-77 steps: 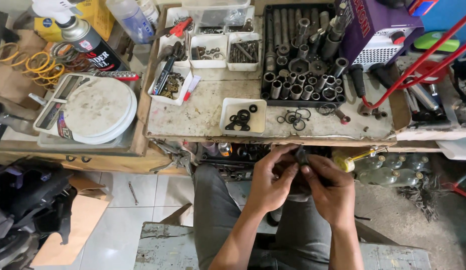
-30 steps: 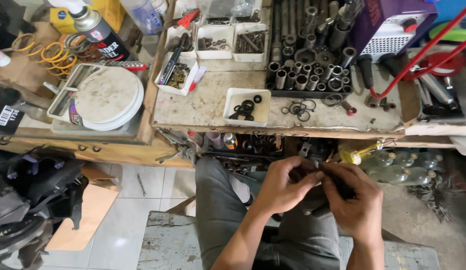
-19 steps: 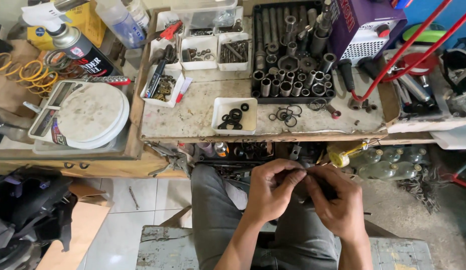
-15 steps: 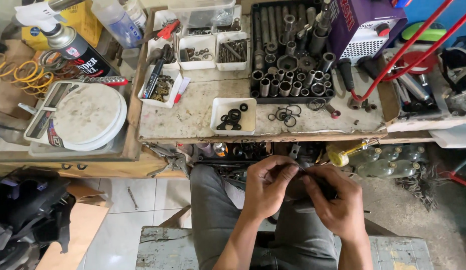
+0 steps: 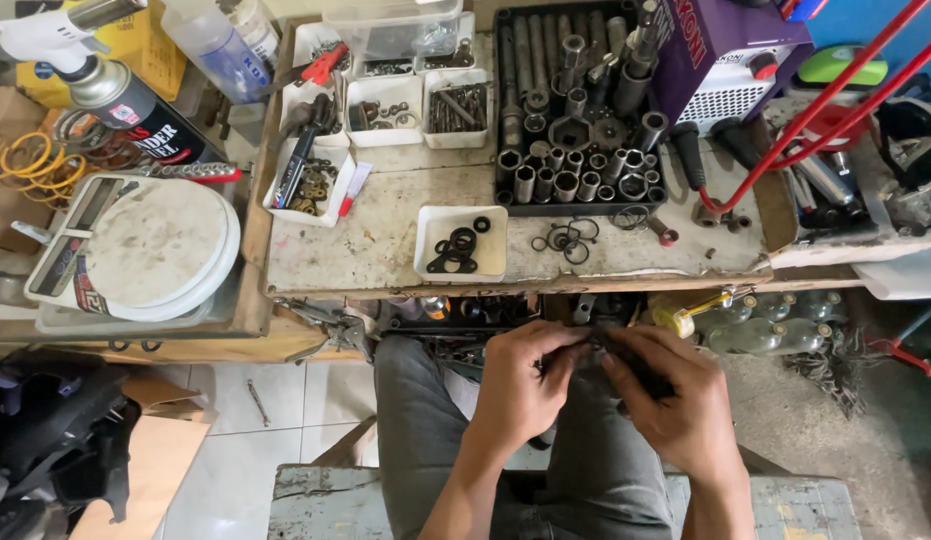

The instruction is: The person sits at a cluttered workbench and sorts small black mechanical parts, likely O-rings or washers, by hand. They pick up individual pieces, inspect them, and place them into a small white container or back onto the table.

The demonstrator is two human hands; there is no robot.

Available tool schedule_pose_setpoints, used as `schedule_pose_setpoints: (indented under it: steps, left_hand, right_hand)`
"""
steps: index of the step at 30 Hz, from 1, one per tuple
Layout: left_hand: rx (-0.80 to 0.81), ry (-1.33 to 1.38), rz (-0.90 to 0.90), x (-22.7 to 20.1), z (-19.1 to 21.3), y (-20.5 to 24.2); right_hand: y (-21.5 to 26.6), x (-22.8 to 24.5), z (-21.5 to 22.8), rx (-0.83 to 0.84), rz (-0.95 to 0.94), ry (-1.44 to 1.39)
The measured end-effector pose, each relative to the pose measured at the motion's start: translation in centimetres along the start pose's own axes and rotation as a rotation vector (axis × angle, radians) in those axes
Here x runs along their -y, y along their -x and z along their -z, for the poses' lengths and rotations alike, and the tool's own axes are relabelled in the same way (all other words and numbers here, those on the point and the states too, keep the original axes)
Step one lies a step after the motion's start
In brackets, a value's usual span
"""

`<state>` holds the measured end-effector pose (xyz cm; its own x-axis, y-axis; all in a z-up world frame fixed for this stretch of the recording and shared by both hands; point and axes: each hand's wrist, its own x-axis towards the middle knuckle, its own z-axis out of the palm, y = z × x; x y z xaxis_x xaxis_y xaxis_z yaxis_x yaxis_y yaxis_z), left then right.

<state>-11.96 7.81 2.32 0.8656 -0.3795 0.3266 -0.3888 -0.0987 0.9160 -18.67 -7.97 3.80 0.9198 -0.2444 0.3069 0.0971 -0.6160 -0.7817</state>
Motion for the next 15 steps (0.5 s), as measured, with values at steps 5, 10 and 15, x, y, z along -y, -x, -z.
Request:
schedule_pose_setpoints:
  steps: [5, 10, 15]
  left_hand:
    - [-0.045, -0.018, 0.036, 0.4, -0.1, -0.2]
    - [-0.033, -0.054, -0.02, 0.5, -0.9, 0.2]
    - [-0.008, -0.044, -0.048, 0.0, -0.7, 0.5]
  right_hand:
    - [1.6, -3.3, 0.0, -0.017, -0.137, -0.251]
    - [1.2, -2.6, -0.7, -0.042, -0.147, -0.383]
    - [1.1, -1.5, -1.4, -0.123, -0.005, -0.111]
